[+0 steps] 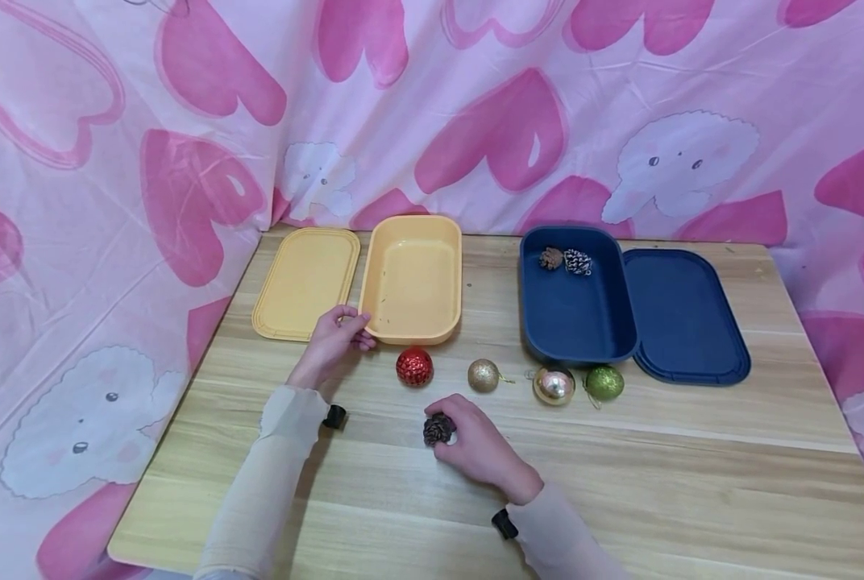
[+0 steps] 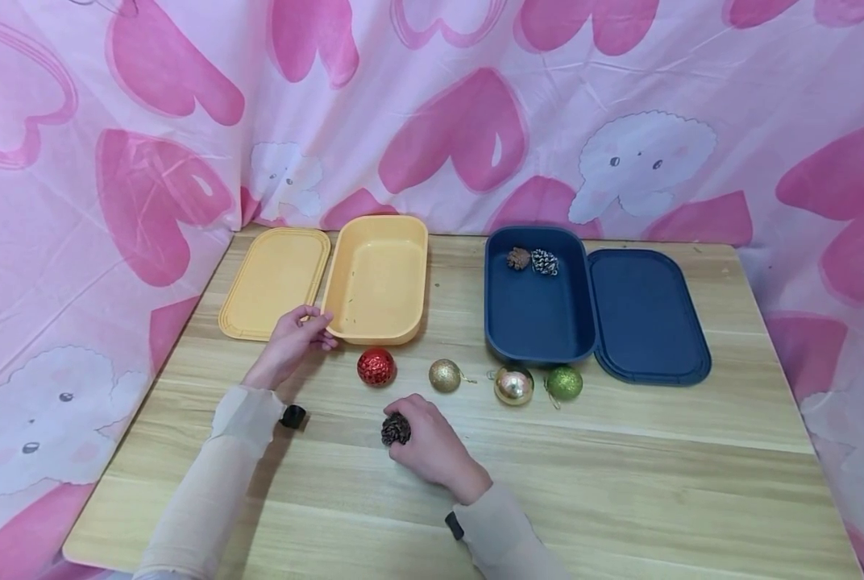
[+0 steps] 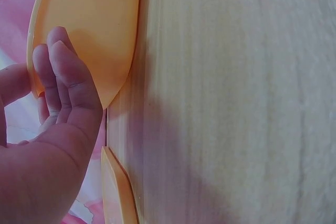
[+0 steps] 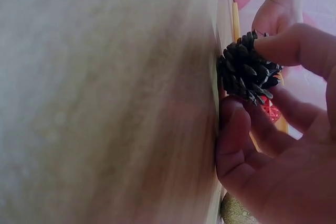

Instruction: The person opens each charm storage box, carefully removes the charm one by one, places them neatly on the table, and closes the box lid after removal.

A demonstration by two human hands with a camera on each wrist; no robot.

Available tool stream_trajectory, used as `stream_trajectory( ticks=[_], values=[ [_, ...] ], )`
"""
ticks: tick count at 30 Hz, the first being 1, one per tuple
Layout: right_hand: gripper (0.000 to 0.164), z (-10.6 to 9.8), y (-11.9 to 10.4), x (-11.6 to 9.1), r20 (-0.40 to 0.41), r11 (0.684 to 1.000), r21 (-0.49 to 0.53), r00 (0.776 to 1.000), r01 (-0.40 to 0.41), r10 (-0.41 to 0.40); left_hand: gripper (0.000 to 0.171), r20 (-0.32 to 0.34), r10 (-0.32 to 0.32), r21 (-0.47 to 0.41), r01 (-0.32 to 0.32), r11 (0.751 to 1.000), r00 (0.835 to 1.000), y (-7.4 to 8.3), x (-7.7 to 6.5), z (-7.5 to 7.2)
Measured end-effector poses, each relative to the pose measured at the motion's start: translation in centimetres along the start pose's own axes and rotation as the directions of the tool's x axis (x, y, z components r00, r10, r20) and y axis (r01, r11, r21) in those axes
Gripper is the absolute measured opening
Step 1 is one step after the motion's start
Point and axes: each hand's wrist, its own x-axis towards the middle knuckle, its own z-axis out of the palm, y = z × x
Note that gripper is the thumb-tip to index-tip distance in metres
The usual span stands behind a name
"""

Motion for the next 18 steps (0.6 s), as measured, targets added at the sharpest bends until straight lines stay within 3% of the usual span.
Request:
stream_trajectory(
  ticks=[6,11,18],
  values=[
    [0.032,-0.08,-0.22,0.37,-0.090,0.994,-0.007,0.990,-0.113,0.112,0.016,0.002,-0.001,-0.006,0.001,1.000,1.000,-0.02,0.01,0.05],
    [0.034,-0.11,-0.23,0.61,-0.144,0.981,-0.026,0.972,-0.192,0.187,0.016,-0.001,0.002,-0.008,-0.002,1.000,1.000,-0.06,0.05,0.08],
    [0.037,-0.12,-0.77,0.58,-0.136,0.967,-0.063,0.962,-0.249,0.239,0.018,0.009,-0.010,-0.021,0.011,1.000,1.000,0.04,-0.01,-0.04]
  ],
)
